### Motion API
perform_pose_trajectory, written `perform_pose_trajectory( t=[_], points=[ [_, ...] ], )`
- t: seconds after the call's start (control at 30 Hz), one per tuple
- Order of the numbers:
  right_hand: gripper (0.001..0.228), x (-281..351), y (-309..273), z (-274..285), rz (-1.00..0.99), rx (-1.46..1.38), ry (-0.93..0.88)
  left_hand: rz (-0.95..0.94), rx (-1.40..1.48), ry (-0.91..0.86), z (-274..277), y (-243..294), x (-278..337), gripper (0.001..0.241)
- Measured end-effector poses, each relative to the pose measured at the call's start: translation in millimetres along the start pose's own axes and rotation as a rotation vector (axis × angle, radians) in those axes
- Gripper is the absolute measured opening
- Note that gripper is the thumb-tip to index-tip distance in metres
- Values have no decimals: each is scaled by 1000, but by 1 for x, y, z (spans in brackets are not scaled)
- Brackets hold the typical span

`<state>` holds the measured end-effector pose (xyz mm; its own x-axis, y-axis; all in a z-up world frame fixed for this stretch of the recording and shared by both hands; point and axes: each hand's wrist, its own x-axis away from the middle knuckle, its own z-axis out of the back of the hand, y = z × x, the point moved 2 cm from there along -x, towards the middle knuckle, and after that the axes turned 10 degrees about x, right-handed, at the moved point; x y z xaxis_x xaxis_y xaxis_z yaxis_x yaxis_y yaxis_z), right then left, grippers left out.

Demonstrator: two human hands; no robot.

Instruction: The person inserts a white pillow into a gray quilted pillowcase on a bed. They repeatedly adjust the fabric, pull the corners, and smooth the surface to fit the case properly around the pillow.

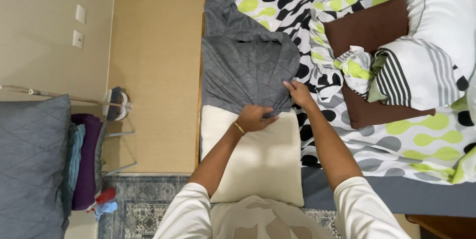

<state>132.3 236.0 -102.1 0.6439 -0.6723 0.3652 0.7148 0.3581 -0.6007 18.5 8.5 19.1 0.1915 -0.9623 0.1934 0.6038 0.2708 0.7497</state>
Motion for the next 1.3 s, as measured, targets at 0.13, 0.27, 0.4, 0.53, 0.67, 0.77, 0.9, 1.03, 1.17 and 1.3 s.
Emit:
perform_pose_trajectory(
  t=[0.13,0.27,0.4,0.53,0.67,0.77,0.9,1.03,1.17,1.3],
  points=[
    [53,10,13,10,49,-199,77,74,101,53,10,-9,-3,41],
    [44,24,8,15,-37,-522,56,-33,221,151,7,-8,-12,34],
    [43,26,10,11,-43,-504,65,3,255,490,15,6,-39,40],
    [40,52,-12,14,7,-484,48,340,-127,443,-2,-38,-107,64],
    [43,36,30,11,39,-329,40,251,-128,268,14,-32,-125,43],
    [35,47,23,-4,101,-209,101,110,-37,202,25,1,-103,43],
    [21,82,-25,14,87,-540,-127,164,-67,402,13,-27,-113,40],
    [21,67,1,-8,198,-249,115,257,5,420,24,-14,-110,54],
    [28,91,-27,13,98,-305,-196,262,-113,303,10,-31,-126,61],
    [40,69,10,-6,26,-247,-19,69,-38,385,12,-20,-126,45]
  ],
)
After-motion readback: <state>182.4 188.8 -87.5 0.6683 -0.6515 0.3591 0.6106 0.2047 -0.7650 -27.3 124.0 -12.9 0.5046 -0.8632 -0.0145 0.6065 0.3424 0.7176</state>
